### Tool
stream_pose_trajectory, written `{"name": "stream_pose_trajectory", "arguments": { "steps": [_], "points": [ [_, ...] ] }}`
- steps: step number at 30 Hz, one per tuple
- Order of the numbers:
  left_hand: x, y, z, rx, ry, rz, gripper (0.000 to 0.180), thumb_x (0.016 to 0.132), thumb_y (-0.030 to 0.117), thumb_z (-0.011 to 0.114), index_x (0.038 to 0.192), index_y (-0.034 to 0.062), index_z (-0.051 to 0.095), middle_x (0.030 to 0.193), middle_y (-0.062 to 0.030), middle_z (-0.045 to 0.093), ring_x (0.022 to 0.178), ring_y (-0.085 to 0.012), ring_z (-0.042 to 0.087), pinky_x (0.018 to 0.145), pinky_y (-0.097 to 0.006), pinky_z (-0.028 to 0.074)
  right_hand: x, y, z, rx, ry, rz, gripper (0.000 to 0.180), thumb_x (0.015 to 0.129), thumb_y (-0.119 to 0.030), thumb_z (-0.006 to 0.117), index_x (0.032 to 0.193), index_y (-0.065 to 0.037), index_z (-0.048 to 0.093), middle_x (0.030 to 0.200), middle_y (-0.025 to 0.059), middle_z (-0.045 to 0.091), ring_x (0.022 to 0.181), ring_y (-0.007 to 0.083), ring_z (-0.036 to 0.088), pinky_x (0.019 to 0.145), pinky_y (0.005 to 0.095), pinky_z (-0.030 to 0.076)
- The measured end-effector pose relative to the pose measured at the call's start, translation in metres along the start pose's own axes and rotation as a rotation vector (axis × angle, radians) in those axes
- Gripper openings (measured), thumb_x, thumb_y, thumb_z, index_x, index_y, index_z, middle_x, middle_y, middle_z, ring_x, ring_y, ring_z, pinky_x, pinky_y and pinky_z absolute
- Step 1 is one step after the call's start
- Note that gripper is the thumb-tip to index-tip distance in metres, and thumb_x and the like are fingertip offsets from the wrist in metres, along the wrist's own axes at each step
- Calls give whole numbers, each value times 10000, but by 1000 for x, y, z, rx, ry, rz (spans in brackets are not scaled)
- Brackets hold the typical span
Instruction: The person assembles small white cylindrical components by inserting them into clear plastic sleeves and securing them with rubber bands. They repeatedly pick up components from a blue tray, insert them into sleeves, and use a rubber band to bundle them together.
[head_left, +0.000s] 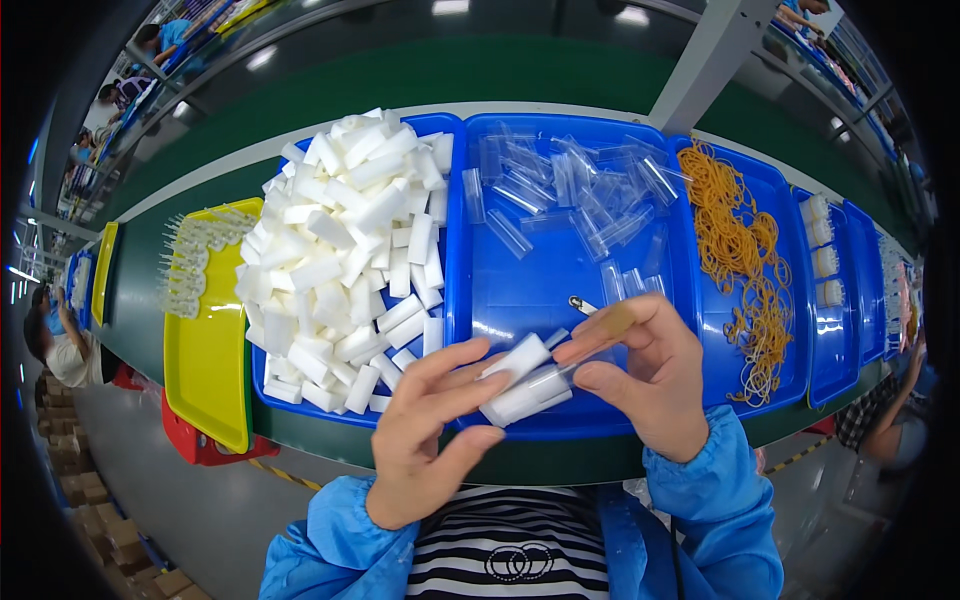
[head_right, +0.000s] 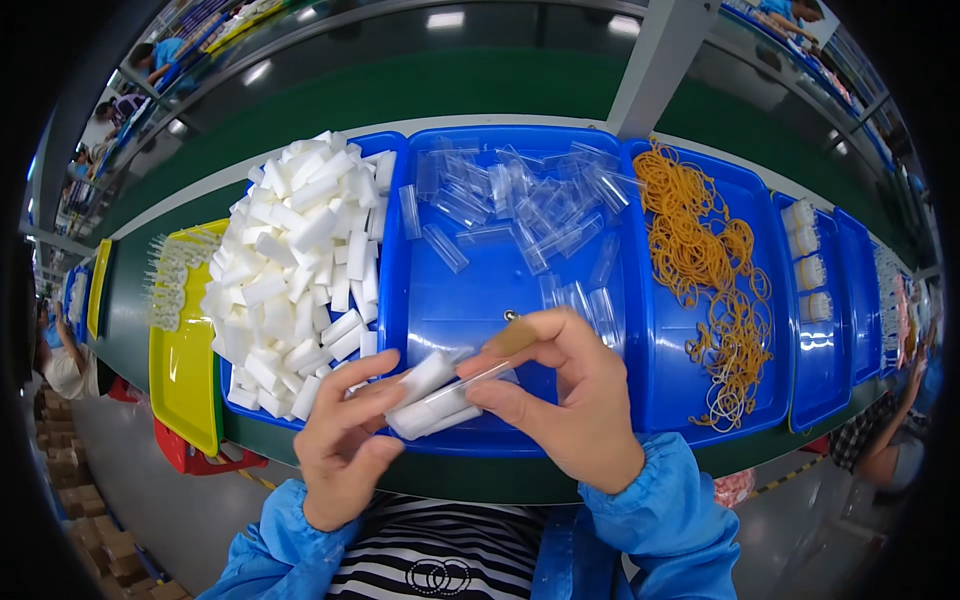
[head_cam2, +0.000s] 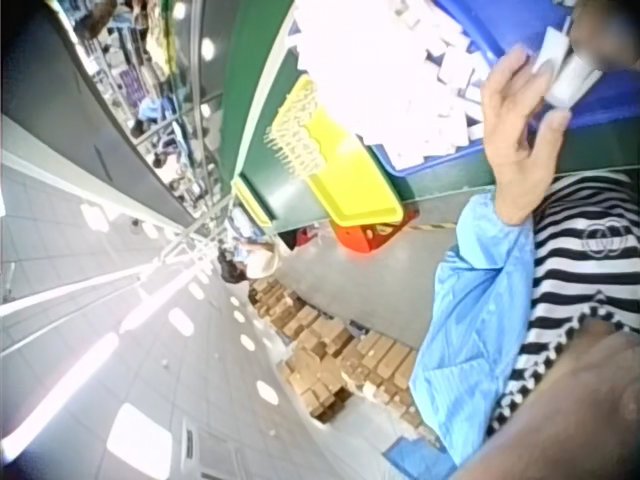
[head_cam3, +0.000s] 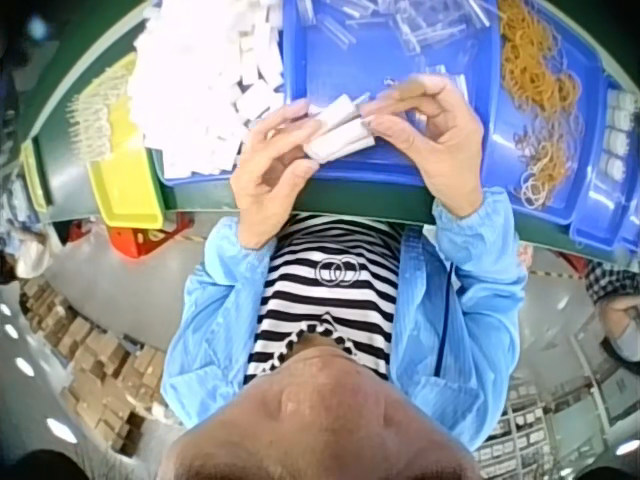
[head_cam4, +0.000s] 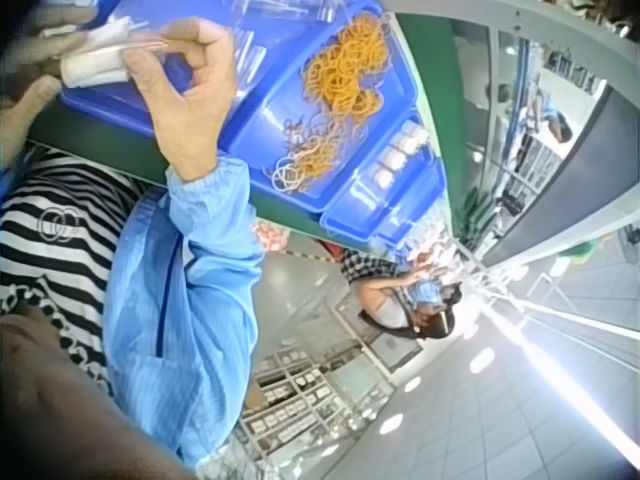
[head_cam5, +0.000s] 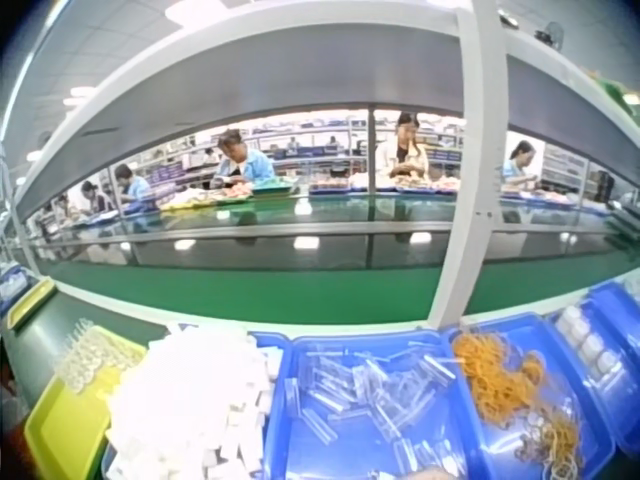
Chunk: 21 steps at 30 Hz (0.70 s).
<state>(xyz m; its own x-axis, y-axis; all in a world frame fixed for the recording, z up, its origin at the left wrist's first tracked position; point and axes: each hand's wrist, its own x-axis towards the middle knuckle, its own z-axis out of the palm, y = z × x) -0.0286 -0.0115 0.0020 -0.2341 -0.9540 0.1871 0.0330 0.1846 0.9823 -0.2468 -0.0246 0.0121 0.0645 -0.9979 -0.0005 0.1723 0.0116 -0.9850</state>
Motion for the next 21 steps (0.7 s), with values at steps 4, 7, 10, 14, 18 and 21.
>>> {"name": "stream_pose_trajectory", "arguments": {
  "steps": [4,7,10,14,18,21],
  "points": [
    [-8,-12,-8,-176,42,81,283,803,-75,744,1057,-35,625,1200,-151,497,1152,-405,608,990,-444,537,-4,3,-1,-12,-53,-54,331,809,-54,803,1016,-32,546,1026,124,673,1000,157,643,905,314,498],
    [-13,-12,-3,-105,40,109,277,774,-85,768,995,-25,612,1126,-138,503,1123,-402,626,979,-434,541,-16,11,9,-39,-145,-7,375,797,-56,814,1046,-23,535,1144,122,591,1054,179,636,943,320,501],
    [-16,-13,-3,-128,24,95,336,777,-75,773,1059,-27,596,1166,-156,503,1149,-386,611,989,-423,525,-16,12,9,-11,-135,60,365,797,-63,817,1036,-22,544,1151,124,590,1028,169,641,931,314,509],
    [-4,1,-2,-127,-28,38,413,805,-26,765,1167,-22,565,1260,-192,491,1231,-352,557,1030,-424,484,-14,3,4,-74,-174,24,364,780,-102,830,1046,-39,589,1171,110,598,1071,191,610,967,329,465],
    [1,4,-17,9,-278,-43,410,837,20,746,1206,-15,570,1338,-213,471,1274,-319,524,1042,-413,457,-15,-2,-4,-425,-300,-177,388,758,-152,840,1076,-68,635,1187,102,608,1127,247,557,979,354,413],
    [0,5,-15,-21,-295,-92,347,836,-7,737,1167,-19,633,1387,-229,475,1237,-306,560,1006,-389,474,-15,-2,-1,-508,-330,-261,396,757,-171,837,1093,-82,648,1196,100,609,1118,260,550,956,364,404]
  ]
}}
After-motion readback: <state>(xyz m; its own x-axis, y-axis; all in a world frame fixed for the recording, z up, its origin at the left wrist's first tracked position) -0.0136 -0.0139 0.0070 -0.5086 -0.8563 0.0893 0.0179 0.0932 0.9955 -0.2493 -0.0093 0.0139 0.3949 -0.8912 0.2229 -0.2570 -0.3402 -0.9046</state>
